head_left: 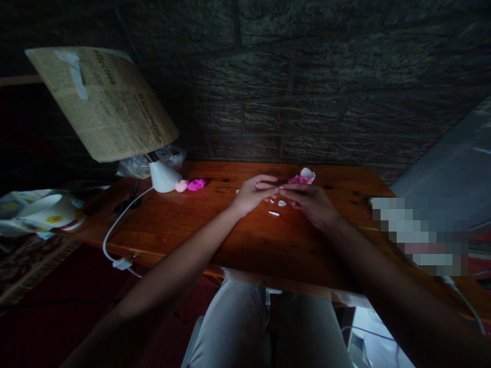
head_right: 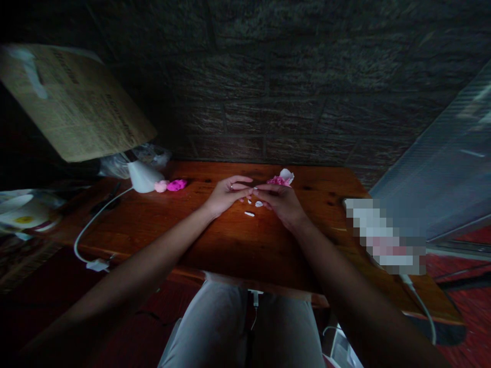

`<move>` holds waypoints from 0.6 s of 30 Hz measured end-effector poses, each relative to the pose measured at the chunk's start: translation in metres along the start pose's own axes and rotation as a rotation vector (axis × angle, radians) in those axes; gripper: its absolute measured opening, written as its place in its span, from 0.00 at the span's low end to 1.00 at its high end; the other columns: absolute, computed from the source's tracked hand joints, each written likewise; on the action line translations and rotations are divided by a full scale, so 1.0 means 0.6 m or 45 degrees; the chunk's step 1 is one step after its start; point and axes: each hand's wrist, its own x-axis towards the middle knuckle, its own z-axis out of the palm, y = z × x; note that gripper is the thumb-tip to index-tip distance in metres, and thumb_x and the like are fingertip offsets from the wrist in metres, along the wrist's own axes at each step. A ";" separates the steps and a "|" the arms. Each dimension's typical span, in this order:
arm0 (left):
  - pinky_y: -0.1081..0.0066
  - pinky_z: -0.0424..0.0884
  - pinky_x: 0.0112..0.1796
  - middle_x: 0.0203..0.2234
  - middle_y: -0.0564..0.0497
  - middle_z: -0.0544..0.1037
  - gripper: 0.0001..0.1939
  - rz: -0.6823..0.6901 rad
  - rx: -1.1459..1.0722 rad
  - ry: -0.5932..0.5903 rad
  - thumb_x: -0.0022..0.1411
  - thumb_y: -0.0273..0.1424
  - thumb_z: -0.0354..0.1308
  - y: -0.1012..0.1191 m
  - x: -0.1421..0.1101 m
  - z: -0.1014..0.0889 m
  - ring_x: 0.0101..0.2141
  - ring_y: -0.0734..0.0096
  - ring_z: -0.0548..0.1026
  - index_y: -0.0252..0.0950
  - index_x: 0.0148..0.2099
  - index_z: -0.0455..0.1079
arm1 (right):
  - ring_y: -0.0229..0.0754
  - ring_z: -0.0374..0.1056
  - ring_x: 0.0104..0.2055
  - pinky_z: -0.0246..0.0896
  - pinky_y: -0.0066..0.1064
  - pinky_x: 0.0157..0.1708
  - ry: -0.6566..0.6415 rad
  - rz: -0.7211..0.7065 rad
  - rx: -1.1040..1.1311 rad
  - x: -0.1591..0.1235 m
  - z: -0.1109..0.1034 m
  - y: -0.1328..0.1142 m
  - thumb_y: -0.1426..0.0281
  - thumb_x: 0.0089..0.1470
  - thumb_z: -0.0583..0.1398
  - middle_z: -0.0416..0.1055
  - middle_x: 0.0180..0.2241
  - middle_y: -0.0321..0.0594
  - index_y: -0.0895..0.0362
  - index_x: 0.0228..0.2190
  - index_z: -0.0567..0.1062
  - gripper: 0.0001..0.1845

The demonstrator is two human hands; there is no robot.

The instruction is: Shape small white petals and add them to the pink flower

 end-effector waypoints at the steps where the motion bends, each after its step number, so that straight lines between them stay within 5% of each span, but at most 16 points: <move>1: 0.74 0.69 0.31 0.29 0.50 0.83 0.25 0.012 0.009 0.006 0.49 0.35 0.74 -0.001 0.000 0.000 0.29 0.73 0.79 0.32 0.47 0.74 | 0.33 0.62 0.25 0.57 0.28 0.26 0.008 0.001 -0.006 0.000 -0.001 0.001 0.57 0.27 0.77 0.76 0.26 0.35 0.57 0.30 0.85 0.25; 18: 0.73 0.70 0.32 0.32 0.47 0.84 0.23 0.035 0.062 0.040 0.48 0.33 0.74 0.001 0.001 0.000 0.31 0.71 0.79 0.31 0.46 0.76 | 0.36 0.64 0.25 0.61 0.30 0.27 -0.204 -0.155 -0.333 0.007 -0.006 0.011 0.46 0.41 0.70 0.74 0.25 0.37 0.57 0.26 0.80 0.26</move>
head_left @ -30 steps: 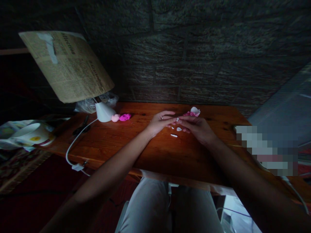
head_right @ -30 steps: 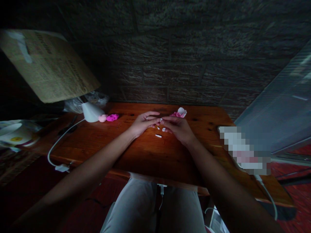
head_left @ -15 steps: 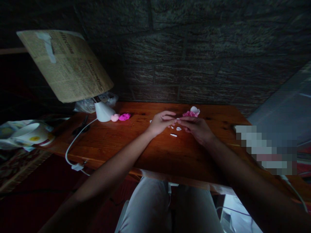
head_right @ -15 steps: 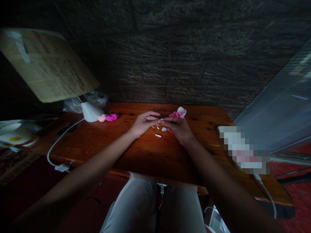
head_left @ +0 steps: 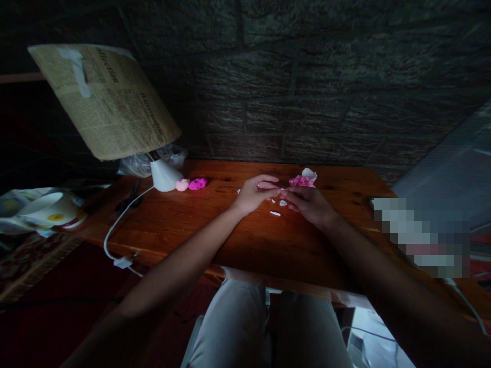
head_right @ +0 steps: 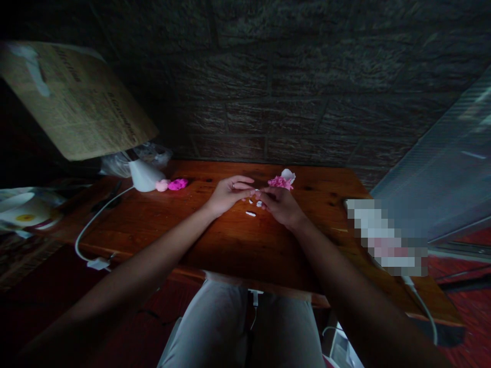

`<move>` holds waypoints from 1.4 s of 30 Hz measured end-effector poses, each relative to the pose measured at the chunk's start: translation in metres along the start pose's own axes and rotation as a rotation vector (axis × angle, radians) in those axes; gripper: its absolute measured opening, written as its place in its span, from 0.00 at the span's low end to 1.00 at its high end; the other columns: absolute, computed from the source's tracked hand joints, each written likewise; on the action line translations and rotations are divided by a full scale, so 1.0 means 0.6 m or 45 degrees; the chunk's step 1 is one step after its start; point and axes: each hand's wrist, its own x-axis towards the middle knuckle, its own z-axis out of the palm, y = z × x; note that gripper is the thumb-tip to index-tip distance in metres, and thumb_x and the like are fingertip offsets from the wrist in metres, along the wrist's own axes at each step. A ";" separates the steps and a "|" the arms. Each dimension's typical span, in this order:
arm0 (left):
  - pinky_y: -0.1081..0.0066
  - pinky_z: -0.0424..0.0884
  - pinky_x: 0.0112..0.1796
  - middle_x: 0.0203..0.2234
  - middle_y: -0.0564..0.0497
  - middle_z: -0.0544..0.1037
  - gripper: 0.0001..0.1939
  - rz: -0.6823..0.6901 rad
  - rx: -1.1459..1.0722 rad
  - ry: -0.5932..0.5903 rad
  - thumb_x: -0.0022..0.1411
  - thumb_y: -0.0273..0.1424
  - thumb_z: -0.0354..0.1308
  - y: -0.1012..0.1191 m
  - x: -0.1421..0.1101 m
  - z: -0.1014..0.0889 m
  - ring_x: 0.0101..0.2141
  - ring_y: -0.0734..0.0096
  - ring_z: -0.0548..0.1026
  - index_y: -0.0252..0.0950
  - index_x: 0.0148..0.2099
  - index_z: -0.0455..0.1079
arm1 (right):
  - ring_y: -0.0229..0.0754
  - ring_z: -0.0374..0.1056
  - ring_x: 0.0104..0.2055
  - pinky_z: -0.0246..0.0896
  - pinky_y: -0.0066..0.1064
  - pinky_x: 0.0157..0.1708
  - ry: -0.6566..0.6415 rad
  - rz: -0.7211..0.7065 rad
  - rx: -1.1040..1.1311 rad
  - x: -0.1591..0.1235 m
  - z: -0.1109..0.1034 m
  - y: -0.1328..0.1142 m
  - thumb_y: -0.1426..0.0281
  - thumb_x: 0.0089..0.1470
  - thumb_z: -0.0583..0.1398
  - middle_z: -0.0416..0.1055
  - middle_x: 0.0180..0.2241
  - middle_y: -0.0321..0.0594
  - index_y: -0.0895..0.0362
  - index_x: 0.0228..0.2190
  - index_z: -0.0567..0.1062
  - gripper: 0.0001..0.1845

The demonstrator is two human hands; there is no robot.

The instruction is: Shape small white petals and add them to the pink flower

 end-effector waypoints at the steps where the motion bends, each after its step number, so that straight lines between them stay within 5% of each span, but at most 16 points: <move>1: 0.73 0.70 0.32 0.32 0.47 0.84 0.23 -0.004 -0.004 -0.001 0.48 0.33 0.74 0.000 0.000 0.000 0.31 0.71 0.79 0.31 0.46 0.76 | 0.37 0.65 0.26 0.62 0.30 0.28 0.003 -0.004 -0.008 0.000 0.000 0.001 0.46 0.41 0.70 0.75 0.26 0.38 0.56 0.26 0.80 0.25; 7: 0.74 0.70 0.32 0.32 0.47 0.84 0.22 -0.009 -0.051 0.024 0.48 0.32 0.74 0.003 0.000 -0.001 0.31 0.71 0.79 0.31 0.45 0.75 | 0.40 0.70 0.32 0.67 0.31 0.32 0.058 -0.012 0.081 -0.004 0.001 -0.002 0.48 0.41 0.71 0.79 0.33 0.40 0.54 0.32 0.83 0.24; 10: 0.73 0.70 0.33 0.33 0.48 0.84 0.21 -0.009 -0.066 0.069 0.48 0.32 0.73 0.005 0.000 -0.002 0.32 0.72 0.79 0.31 0.44 0.75 | 0.38 0.68 0.29 0.64 0.30 0.29 0.057 0.016 0.113 -0.005 0.000 -0.004 0.50 0.39 0.73 0.77 0.28 0.37 0.54 0.34 0.84 0.24; 17: 0.72 0.70 0.34 0.35 0.46 0.84 0.23 -0.043 -0.054 0.052 0.48 0.33 0.73 0.003 0.000 -0.003 0.34 0.70 0.80 0.32 0.46 0.76 | 0.35 0.63 0.24 0.59 0.29 0.24 0.031 0.040 0.077 -0.003 -0.002 -0.005 0.50 0.40 0.71 0.73 0.23 0.34 0.56 0.30 0.83 0.23; 26: 0.72 0.70 0.35 0.39 0.44 0.85 0.24 -0.085 -0.111 0.024 0.47 0.33 0.74 0.008 -0.002 -0.001 0.38 0.67 0.81 0.32 0.47 0.76 | 0.36 0.64 0.25 0.61 0.31 0.26 0.075 0.049 0.090 0.000 -0.001 0.000 0.51 0.41 0.71 0.78 0.30 0.38 0.55 0.31 0.81 0.22; 42: 0.72 0.69 0.36 0.33 0.48 0.84 0.24 -0.124 -0.153 -0.014 0.48 0.32 0.74 0.006 -0.001 -0.001 0.34 0.71 0.79 0.33 0.47 0.75 | 0.34 0.64 0.24 0.62 0.30 0.28 0.017 -0.042 0.023 -0.005 0.003 -0.007 0.52 0.43 0.70 0.76 0.27 0.36 0.56 0.29 0.80 0.21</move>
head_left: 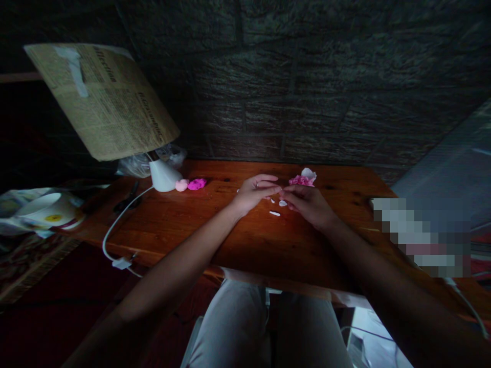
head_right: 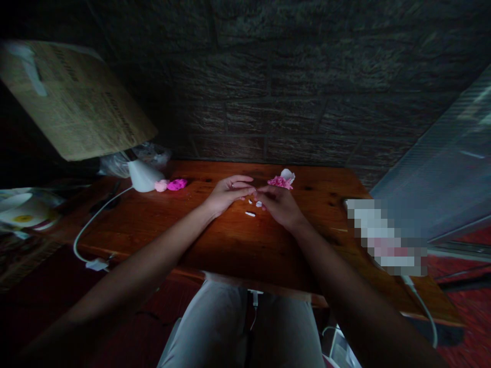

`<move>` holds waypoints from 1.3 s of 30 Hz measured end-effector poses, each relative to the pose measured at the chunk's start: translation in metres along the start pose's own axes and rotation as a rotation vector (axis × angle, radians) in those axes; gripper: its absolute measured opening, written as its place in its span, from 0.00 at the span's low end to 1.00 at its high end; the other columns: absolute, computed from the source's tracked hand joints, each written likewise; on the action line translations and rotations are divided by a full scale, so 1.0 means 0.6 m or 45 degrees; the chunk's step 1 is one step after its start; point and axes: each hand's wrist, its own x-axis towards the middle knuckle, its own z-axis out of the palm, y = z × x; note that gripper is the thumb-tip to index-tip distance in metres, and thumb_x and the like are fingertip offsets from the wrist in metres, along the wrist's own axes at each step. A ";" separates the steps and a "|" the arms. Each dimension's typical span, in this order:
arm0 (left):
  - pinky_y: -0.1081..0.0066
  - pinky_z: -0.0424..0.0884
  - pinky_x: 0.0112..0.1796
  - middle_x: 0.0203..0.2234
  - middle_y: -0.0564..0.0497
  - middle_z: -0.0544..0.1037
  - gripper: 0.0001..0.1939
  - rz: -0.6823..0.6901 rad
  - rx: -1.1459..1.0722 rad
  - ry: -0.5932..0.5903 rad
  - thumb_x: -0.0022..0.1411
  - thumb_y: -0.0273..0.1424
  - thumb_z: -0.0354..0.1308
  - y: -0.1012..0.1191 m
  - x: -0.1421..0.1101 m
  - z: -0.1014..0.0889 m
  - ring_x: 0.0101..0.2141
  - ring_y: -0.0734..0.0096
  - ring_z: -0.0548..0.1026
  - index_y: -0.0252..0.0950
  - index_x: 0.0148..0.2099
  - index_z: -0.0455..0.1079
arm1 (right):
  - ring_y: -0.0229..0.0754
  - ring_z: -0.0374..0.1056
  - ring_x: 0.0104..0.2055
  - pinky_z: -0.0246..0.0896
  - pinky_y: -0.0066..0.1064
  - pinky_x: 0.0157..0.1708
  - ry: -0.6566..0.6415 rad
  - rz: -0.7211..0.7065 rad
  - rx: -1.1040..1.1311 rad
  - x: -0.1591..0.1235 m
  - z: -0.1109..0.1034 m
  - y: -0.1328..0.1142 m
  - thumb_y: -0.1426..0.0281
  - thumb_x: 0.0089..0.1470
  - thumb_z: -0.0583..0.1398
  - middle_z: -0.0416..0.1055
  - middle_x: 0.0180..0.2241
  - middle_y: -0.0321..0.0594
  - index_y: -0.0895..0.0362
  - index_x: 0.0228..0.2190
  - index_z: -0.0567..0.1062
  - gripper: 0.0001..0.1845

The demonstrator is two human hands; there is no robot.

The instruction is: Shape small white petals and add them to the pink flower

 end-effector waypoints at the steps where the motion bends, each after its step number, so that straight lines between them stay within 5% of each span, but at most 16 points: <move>1: 0.72 0.69 0.36 0.32 0.49 0.84 0.23 0.004 -0.015 -0.003 0.47 0.31 0.75 -0.001 0.001 -0.001 0.33 0.72 0.79 0.33 0.46 0.75 | 0.35 0.64 0.25 0.62 0.30 0.28 0.001 0.000 0.000 0.000 0.000 0.001 0.52 0.44 0.70 0.76 0.27 0.36 0.56 0.29 0.80 0.21; 7: 0.69 0.71 0.43 0.29 0.52 0.83 0.22 -0.032 -0.125 -0.025 0.43 0.29 0.77 -0.006 0.006 -0.007 0.33 0.74 0.80 0.32 0.39 0.73 | 0.36 0.65 0.24 0.62 0.31 0.27 -0.021 -0.016 -0.044 0.000 0.000 0.003 0.48 0.44 0.69 0.77 0.27 0.38 0.56 0.30 0.81 0.23; 17: 0.64 0.75 0.48 0.33 0.49 0.83 0.27 -0.087 -0.231 -0.013 0.43 0.29 0.78 0.000 -0.002 0.001 0.35 0.72 0.82 0.31 0.45 0.75 | 0.35 0.63 0.23 0.62 0.31 0.26 0.051 0.003 -0.035 0.003 -0.004 0.001 0.47 0.42 0.69 0.77 0.28 0.38 0.55 0.27 0.80 0.24; 39: 0.69 0.74 0.39 0.32 0.48 0.84 0.27 -0.037 -0.038 -0.020 0.46 0.35 0.76 -0.009 0.002 0.002 0.33 0.71 0.80 0.31 0.47 0.75 | 0.37 0.67 0.26 0.65 0.31 0.28 0.172 0.038 -0.028 0.005 -0.005 0.007 0.56 0.45 0.69 0.77 0.29 0.38 0.55 0.31 0.83 0.16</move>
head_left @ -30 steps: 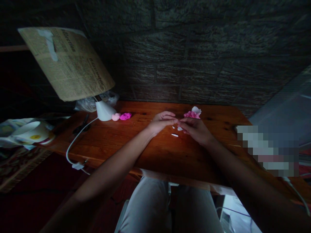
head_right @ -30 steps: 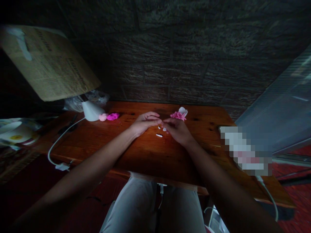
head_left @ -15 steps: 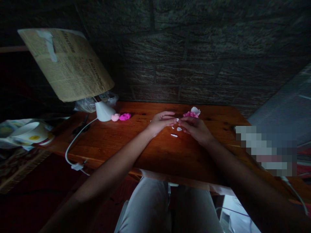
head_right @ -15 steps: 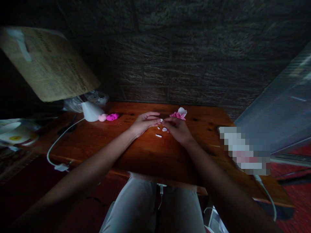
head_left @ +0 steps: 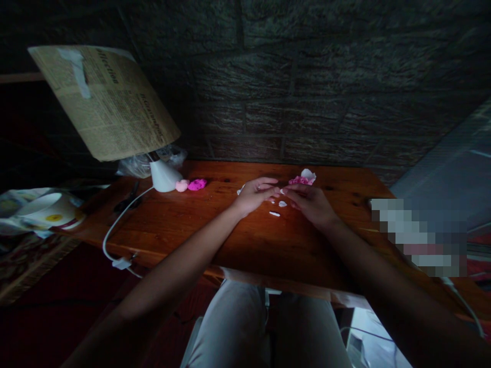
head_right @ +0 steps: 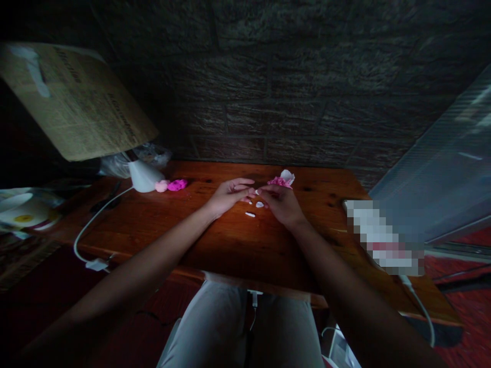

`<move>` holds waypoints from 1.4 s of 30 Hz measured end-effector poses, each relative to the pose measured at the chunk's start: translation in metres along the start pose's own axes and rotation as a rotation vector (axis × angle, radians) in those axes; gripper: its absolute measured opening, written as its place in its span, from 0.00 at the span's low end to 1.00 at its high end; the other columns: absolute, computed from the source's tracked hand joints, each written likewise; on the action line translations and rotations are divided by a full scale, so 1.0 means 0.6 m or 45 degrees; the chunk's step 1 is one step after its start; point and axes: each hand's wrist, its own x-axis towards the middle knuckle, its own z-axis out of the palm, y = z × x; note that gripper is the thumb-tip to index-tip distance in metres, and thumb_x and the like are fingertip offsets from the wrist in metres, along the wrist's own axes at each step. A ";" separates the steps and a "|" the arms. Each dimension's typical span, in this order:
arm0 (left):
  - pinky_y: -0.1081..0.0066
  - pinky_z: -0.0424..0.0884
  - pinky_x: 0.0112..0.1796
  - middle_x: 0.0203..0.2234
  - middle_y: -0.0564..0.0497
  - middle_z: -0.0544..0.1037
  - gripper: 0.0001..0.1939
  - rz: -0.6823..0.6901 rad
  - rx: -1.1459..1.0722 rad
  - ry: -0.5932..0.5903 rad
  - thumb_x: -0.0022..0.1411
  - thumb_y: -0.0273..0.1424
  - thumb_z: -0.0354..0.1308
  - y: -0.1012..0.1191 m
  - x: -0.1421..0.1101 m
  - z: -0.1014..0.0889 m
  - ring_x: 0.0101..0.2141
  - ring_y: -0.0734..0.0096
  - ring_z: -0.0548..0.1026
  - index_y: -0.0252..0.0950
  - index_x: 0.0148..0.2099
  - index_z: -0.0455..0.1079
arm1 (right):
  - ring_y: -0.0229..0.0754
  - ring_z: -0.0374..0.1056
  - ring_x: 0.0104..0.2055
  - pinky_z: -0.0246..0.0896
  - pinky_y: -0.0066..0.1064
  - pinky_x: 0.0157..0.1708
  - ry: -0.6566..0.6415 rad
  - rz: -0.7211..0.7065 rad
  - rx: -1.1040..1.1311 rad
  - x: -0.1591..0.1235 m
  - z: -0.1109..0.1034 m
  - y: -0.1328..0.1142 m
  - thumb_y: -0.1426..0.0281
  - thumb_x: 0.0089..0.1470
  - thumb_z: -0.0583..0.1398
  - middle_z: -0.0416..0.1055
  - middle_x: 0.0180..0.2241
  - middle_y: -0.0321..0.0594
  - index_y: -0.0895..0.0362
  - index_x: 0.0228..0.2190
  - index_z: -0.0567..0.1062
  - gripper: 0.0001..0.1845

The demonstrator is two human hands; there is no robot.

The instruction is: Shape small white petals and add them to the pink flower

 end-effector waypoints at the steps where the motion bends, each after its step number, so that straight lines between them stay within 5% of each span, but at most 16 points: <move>1: 0.68 0.74 0.39 0.32 0.47 0.84 0.27 -0.001 -0.005 0.007 0.47 0.35 0.76 0.001 0.000 0.000 0.33 0.71 0.80 0.31 0.48 0.75 | 0.38 0.67 0.27 0.65 0.31 0.28 0.000 0.008 0.003 0.000 0.000 0.000 0.56 0.45 0.69 0.77 0.30 0.38 0.55 0.30 0.82 0.16; 11: 0.69 0.73 0.37 0.32 0.47 0.84 0.25 0.028 0.026 0.037 0.47 0.29 0.75 -0.001 0.001 -0.004 0.33 0.71 0.80 0.30 0.48 0.75 | 0.37 0.67 0.27 0.66 0.31 0.28 -0.036 0.002 0.017 -0.001 0.002 0.002 0.56 0.47 0.69 0.78 0.31 0.38 0.54 0.34 0.83 0.16; 22: 0.72 0.71 0.35 0.32 0.48 0.83 0.22 0.046 0.220 -0.033 0.51 0.34 0.73 -0.002 0.004 -0.009 0.30 0.74 0.78 0.31 0.47 0.75 | 0.37 0.65 0.24 0.63 0.32 0.28 -0.103 -0.124 -0.093 0.006 -0.003 0.014 0.51 0.49 0.65 0.76 0.27 0.38 0.56 0.31 0.80 0.19; 31: 0.74 0.68 0.34 0.32 0.48 0.82 0.14 0.309 0.934 -0.552 0.54 0.36 0.71 0.020 -0.008 -0.035 0.30 0.74 0.75 0.33 0.40 0.80 | 0.40 0.66 0.24 0.65 0.35 0.29 -0.107 -0.216 -0.184 0.003 -0.008 0.003 0.49 0.51 0.64 0.73 0.23 0.38 0.56 0.28 0.78 0.21; 36: 0.71 0.70 0.39 0.36 0.44 0.82 0.08 0.422 0.996 -0.737 0.59 0.34 0.68 0.026 -0.009 -0.037 0.35 0.70 0.77 0.33 0.37 0.81 | 0.39 0.67 0.27 0.65 0.33 0.28 -0.021 -0.077 0.004 0.002 -0.005 0.004 0.51 0.44 0.70 0.75 0.27 0.38 0.56 0.31 0.82 0.21; 42: 0.69 0.71 0.40 0.34 0.45 0.83 0.12 0.364 0.755 -0.466 0.61 0.37 0.66 0.022 -0.006 -0.030 0.35 0.70 0.78 0.32 0.39 0.79 | 0.34 0.62 0.24 0.57 0.30 0.23 0.077 -0.039 0.195 0.001 -0.003 0.002 0.55 0.38 0.74 0.73 0.24 0.34 0.56 0.33 0.83 0.22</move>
